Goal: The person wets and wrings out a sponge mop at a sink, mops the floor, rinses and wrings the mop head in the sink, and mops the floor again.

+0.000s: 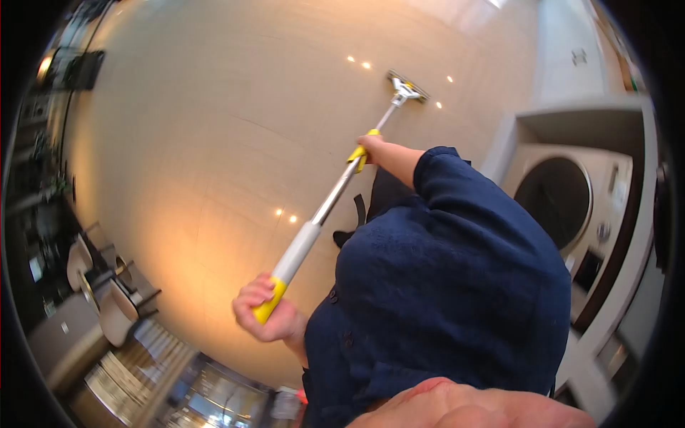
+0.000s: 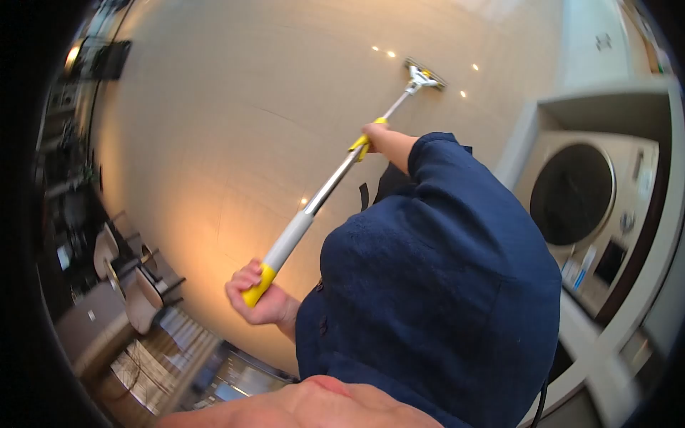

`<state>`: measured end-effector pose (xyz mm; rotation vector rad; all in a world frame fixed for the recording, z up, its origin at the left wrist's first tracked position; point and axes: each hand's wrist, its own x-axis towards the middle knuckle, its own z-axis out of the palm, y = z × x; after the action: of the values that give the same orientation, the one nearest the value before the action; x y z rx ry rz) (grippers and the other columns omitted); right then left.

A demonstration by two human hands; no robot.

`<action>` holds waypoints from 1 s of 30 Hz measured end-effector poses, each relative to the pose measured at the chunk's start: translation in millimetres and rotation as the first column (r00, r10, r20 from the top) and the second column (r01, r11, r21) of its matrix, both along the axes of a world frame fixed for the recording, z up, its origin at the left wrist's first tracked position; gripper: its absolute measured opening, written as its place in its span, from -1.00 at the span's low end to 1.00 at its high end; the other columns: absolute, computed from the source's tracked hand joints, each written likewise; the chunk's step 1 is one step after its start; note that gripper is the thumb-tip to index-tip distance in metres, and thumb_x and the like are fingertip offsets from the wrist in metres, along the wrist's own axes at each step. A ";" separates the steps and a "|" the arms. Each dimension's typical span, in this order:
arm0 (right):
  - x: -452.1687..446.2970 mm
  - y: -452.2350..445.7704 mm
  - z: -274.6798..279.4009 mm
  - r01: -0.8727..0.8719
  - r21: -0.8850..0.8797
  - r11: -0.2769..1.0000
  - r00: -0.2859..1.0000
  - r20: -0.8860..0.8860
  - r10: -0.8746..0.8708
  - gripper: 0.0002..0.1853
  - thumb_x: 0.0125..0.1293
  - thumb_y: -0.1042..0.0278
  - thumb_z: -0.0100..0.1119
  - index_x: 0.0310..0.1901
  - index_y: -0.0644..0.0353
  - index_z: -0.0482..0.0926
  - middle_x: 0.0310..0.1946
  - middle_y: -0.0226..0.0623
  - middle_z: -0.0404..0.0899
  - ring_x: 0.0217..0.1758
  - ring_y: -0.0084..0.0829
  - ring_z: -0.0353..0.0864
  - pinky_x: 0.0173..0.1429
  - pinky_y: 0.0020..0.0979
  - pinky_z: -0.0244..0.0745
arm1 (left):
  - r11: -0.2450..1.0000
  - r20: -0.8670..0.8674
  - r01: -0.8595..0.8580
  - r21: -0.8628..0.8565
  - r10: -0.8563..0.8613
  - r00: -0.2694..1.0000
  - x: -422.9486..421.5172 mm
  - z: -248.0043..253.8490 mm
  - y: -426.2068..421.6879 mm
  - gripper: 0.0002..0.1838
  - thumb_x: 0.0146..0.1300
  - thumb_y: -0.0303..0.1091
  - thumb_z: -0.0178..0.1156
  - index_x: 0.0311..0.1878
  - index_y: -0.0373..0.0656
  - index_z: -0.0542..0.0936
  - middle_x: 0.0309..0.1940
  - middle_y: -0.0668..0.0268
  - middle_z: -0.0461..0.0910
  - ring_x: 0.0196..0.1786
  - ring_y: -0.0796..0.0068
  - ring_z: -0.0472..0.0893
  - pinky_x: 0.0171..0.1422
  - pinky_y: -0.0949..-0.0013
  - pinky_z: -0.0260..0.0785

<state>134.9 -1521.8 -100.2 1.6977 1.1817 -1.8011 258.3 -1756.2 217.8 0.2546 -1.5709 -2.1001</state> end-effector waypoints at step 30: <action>224.9 -128.6 -37.1 -0.066 0.087 0.994 0.997 0.046 0.062 -0.45 -0.09 0.43 0.12 -0.08 0.24 0.05 -0.39 -0.12 0.37 -0.45 -0.34 0.44 -0.42 -0.36 0.43 | 0.141 0.993 0.989 0.054 -0.114 -0.038 137.4 -102.9 -136.6 -0.63 0.11 -0.33 -0.01 0.01 -0.18 0.35 -0.38 0.23 0.51 -0.32 0.59 0.48 -0.23 0.51 0.28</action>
<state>359.8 -1650.4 -137.3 1.7177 1.2996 -1.6883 395.7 -1892.7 114.9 0.2715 -4.0052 -1.2591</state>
